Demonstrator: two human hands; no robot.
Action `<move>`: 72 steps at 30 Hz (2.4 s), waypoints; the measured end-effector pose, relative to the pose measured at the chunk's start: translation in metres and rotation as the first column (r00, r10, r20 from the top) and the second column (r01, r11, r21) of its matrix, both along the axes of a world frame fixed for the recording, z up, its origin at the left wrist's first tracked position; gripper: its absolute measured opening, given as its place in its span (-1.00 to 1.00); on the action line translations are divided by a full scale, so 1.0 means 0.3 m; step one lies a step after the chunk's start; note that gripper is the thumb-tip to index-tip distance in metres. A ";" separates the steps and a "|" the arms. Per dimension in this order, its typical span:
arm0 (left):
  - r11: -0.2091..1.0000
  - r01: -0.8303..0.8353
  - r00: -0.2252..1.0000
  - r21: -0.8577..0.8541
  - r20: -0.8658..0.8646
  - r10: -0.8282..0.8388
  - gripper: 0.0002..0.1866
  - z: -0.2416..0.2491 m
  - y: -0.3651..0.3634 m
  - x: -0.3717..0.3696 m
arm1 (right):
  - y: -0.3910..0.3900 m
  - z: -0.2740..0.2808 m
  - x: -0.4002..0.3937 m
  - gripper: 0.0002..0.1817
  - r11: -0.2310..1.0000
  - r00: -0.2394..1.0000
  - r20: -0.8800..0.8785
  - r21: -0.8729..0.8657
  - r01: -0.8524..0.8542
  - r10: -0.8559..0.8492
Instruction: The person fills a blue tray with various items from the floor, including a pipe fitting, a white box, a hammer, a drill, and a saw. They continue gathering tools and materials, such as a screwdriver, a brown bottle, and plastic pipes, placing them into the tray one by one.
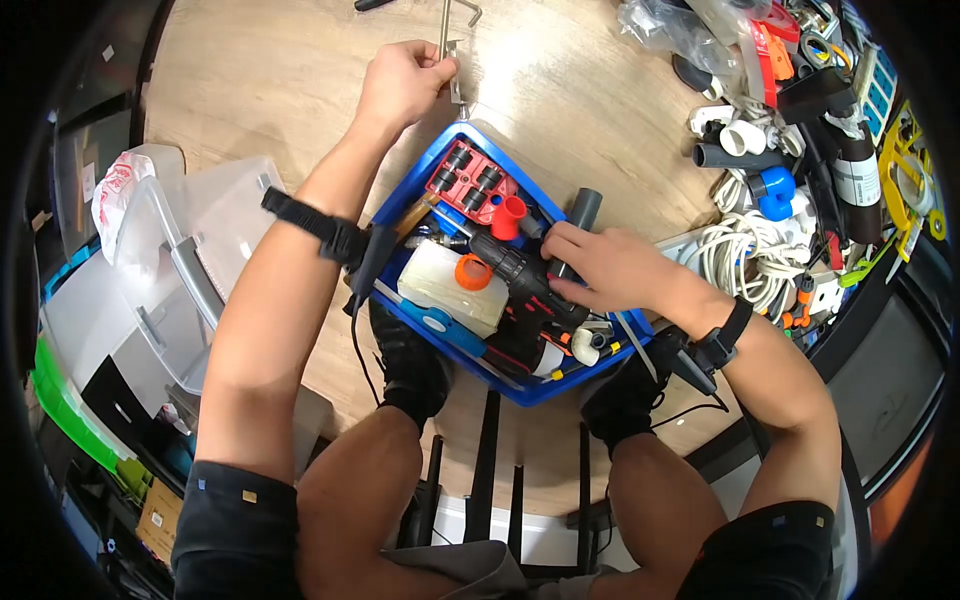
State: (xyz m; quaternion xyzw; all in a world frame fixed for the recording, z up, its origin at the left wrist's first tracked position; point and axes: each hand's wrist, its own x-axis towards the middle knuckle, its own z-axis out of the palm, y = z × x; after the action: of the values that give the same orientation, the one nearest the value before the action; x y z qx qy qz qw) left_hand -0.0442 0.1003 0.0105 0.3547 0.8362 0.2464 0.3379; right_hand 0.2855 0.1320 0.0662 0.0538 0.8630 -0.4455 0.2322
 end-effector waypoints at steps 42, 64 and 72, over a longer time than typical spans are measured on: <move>0.986 0.099 0.863 -0.135 -0.482 -0.153 -0.18 -0.130 0.031 -0.356 | 0.242 -0.027 -0.268 -0.86 0.966 0.901 -0.354 -0.147 0.211 -0.251; 0.841 0.525 0.716 -0.135 -0.464 -0.522 -0.81 -0.131 0.012 -0.106 | 0.624 -0.250 -0.515 -0.39 0.293 0.949 -0.315 0.906 0.306 -0.019; 0.970 0.214 0.946 0.111 -0.273 -0.178 -0.82 -0.060 -0.160 0.005 | 0.741 -0.183 -0.703 -0.06 0.128 0.992 -0.097 0.986 0.106 -0.077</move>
State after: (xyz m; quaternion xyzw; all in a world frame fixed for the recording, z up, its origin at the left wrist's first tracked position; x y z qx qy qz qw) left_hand -0.0426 0.0523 -0.0074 0.4883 0.8146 0.2205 0.2222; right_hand 0.0745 0.3542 0.0113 0.2405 0.9403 0.2182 0.1021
